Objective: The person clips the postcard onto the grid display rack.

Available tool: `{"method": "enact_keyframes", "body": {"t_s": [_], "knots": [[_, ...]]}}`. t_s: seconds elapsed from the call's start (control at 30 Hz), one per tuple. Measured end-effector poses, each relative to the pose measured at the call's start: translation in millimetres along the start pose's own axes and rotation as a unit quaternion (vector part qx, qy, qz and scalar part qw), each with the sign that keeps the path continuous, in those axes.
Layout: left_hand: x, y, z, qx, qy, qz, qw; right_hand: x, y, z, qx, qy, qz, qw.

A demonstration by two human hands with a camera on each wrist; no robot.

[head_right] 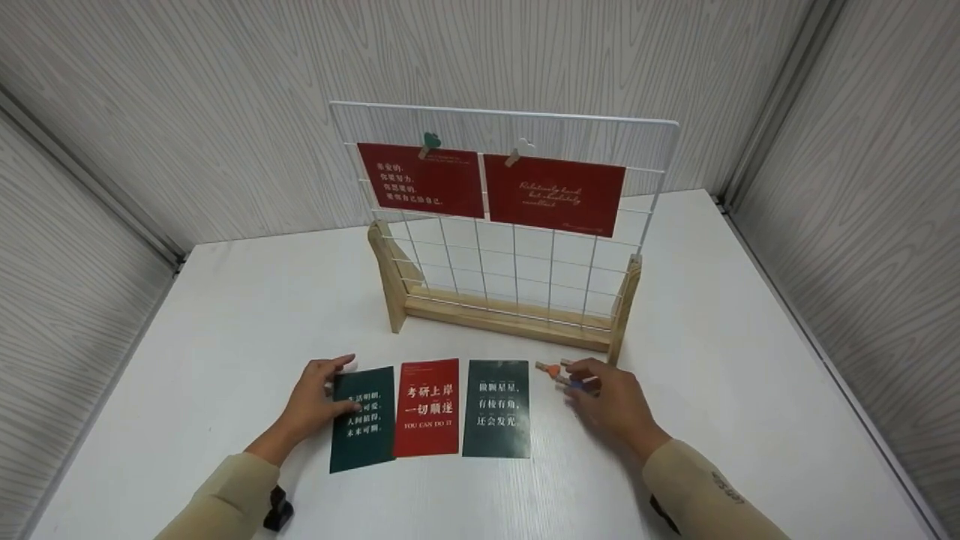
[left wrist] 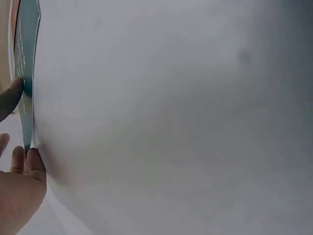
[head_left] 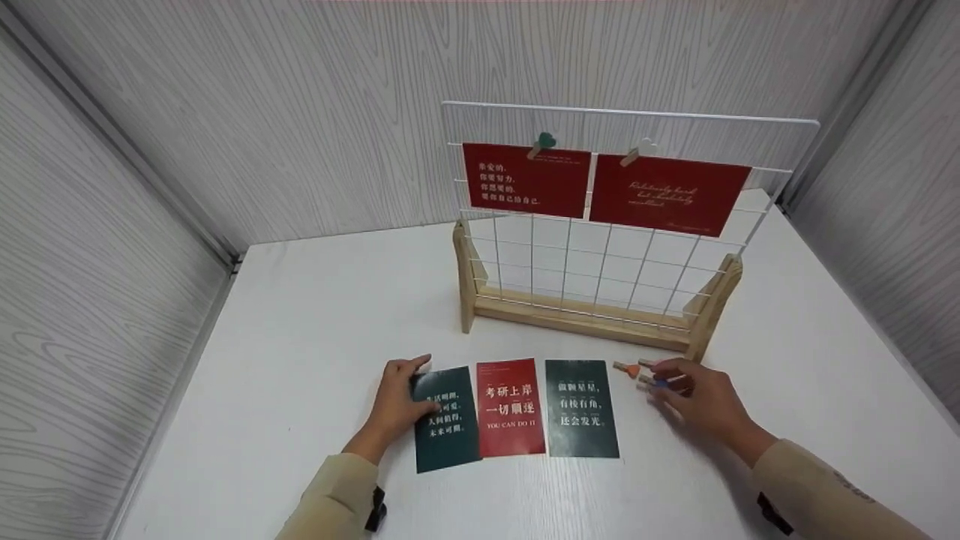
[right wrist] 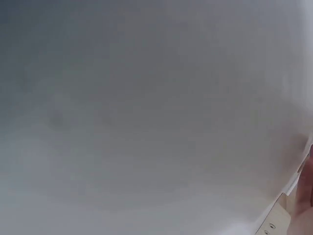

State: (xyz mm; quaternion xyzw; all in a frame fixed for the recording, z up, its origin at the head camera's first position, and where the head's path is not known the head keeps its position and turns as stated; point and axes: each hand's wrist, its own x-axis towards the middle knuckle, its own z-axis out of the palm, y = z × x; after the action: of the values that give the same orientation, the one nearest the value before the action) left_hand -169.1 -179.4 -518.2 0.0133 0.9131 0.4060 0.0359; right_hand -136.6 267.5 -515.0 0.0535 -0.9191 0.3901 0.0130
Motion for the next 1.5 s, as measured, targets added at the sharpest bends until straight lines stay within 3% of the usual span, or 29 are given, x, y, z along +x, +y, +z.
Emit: {"method": "enact_keyframes", "body": {"t_s": [0.23, 0.6, 0.97, 1.13, 1.37, 1.5], "knots": [[3.7, 4.7, -4.4, 0.015, 0.012, 0.001, 0.9998, 1.0, -2, 0, 0.019, 0.019, -0.043, 0.9987], [3.9, -3.9, -20.0, -0.007, 0.035, -0.027, 0.9990, 5.7, -5, 1, 0.051, 0.031, -0.052, 0.9969], [6.3, -7.3, -38.3, -0.074, 0.054, -0.062, 0.9938, 9.6, -11, 2, 0.101, 0.035, -0.023, 0.9940], [11.3, -8.7, -48.0, -0.146, 0.063, -0.075, 0.9844, 12.3, -12, 0, 0.133, 0.056, -0.025, 0.9892], [17.3, -7.0, -57.9, -0.231, 0.085, -0.092, 0.9648, 17.1, -15, -3, 0.162, 0.089, -0.019, 0.9826], [21.7, -2.5, -59.2, -0.260, 0.094, -0.098, 0.9560, 15.2, -29, -9, 0.189, 0.101, -0.021, 0.9766]]}}
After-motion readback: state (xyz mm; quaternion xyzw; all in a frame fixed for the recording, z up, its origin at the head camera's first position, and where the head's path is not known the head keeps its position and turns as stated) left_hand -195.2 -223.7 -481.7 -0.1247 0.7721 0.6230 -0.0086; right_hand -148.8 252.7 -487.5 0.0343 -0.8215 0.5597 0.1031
